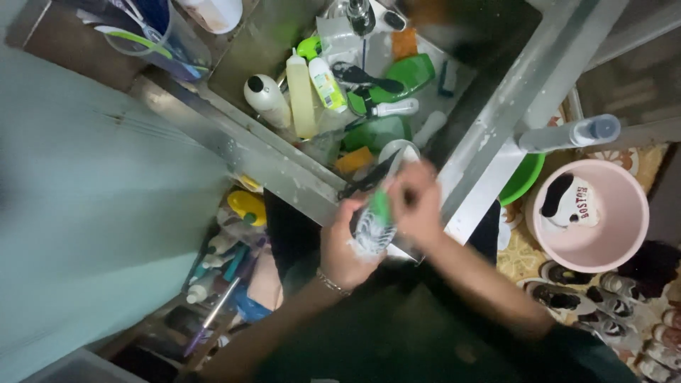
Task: The person scrubs a black and white sneaker with a green brush and soap in a sink. They then rinse the shoe under running water from a faucet.
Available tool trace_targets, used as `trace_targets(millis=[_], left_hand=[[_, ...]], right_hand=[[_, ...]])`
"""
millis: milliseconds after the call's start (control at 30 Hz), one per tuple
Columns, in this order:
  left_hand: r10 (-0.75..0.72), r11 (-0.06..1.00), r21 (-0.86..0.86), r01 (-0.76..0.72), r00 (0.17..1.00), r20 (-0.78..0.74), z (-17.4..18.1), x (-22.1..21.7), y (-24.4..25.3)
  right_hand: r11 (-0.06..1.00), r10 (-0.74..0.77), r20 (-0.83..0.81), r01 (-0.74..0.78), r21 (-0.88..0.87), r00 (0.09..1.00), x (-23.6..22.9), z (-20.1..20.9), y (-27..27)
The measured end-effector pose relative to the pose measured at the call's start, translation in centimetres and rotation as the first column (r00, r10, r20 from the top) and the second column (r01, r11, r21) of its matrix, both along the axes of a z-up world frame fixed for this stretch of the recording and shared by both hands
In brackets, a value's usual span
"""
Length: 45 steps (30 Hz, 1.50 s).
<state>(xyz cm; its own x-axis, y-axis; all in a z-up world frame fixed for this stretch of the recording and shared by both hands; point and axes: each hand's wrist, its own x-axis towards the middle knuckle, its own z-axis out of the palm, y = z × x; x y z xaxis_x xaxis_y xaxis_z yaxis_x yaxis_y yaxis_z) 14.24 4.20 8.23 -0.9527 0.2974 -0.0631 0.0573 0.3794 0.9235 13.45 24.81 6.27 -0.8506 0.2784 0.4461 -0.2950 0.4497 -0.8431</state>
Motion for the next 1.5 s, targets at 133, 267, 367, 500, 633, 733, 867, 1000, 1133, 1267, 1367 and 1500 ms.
trace_targets(millis=[133, 267, 367, 500, 633, 733, 867, 1000, 1133, 1267, 1367, 1500], left_hand=[[0.078, 0.99, 0.135, -0.043, 0.959, -0.271, 0.3, 0.6, -2.2], [-0.013, 0.999, -0.039, 0.017, 0.995, 0.094, 8.7, 0.3, -5.4], [-0.078, 0.983, -0.137, 0.119, 0.96, 0.27, 8.9, 0.7, -8.7], [-0.088, 0.975, -0.177, 0.137, 0.962, 0.26, 9.5, 1.6, -11.7], [-0.03, 0.969, -0.225, 0.105, 0.948, 0.316, 9.5, 2.0, -11.7], [-0.104, 0.988, -0.091, 0.124, 0.975, 0.194, 8.9, 1.4, -12.5], [-0.062, 0.968, -0.217, 0.124, 0.961, 0.271, 7.0, 2.0, -12.9], [-0.116, 0.986, -0.103, 0.131, 0.984, 0.136, 6.7, 2.5, -13.5], [-0.112, 0.984, -0.113, 0.136, 0.975, 0.192, 7.4, 2.1, -13.4], [-0.069, 0.989, -0.108, 0.1, 0.963, 0.26, 7.7, 2.0, -13.2], [0.009, 0.975, -0.213, 0.064, 0.946, 0.323, 7.6, 2.0, -13.4], [0.073, 0.953, -0.301, 0.024, 0.948, 0.309, 6.9, 3.0, -12.7]], right_hand=[[0.986, 0.167, 0.004, -0.167, -0.026, 0.986, -0.8, 4.1, -1.6], [0.999, -0.015, 0.137, 0.009, 0.043, 0.991, 0.7, -2.3, 1.5], [0.965, 0.257, 0.137, -0.246, -0.093, 0.957, 1.2, 3.5, -2.7], [0.998, -0.053, 0.323, 0.038, 0.053, 0.945, -1.4, -5.8, 3.3], [0.983, 0.178, 0.131, -0.181, 0.009, 0.975, -0.6, 0.8, -2.0], [0.906, 0.422, 0.041, -0.421, -0.04, 0.906, -1.0, 0.3, -1.7], [0.992, 0.047, 0.27, -0.076, 0.098, 0.962, -2.5, -2.6, -0.3], [0.865, 0.465, 0.076, -0.435, -0.249, 0.882, -1.4, 3.4, -3.5], [0.987, -0.118, 0.595, 0.029, 0.157, 0.795, -3.1, -3.9, 1.3], [0.932, 0.352, 0.393, -0.281, -0.227, 0.849, 0.3, 1.4, -2.9], [0.97, 0.24, 0.455, -0.19, -0.154, 0.858, -0.1, -1.1, 1.1], [0.931, 0.363, 0.079, -0.358, -0.067, 0.929, 1.7, 1.6, -1.2]])
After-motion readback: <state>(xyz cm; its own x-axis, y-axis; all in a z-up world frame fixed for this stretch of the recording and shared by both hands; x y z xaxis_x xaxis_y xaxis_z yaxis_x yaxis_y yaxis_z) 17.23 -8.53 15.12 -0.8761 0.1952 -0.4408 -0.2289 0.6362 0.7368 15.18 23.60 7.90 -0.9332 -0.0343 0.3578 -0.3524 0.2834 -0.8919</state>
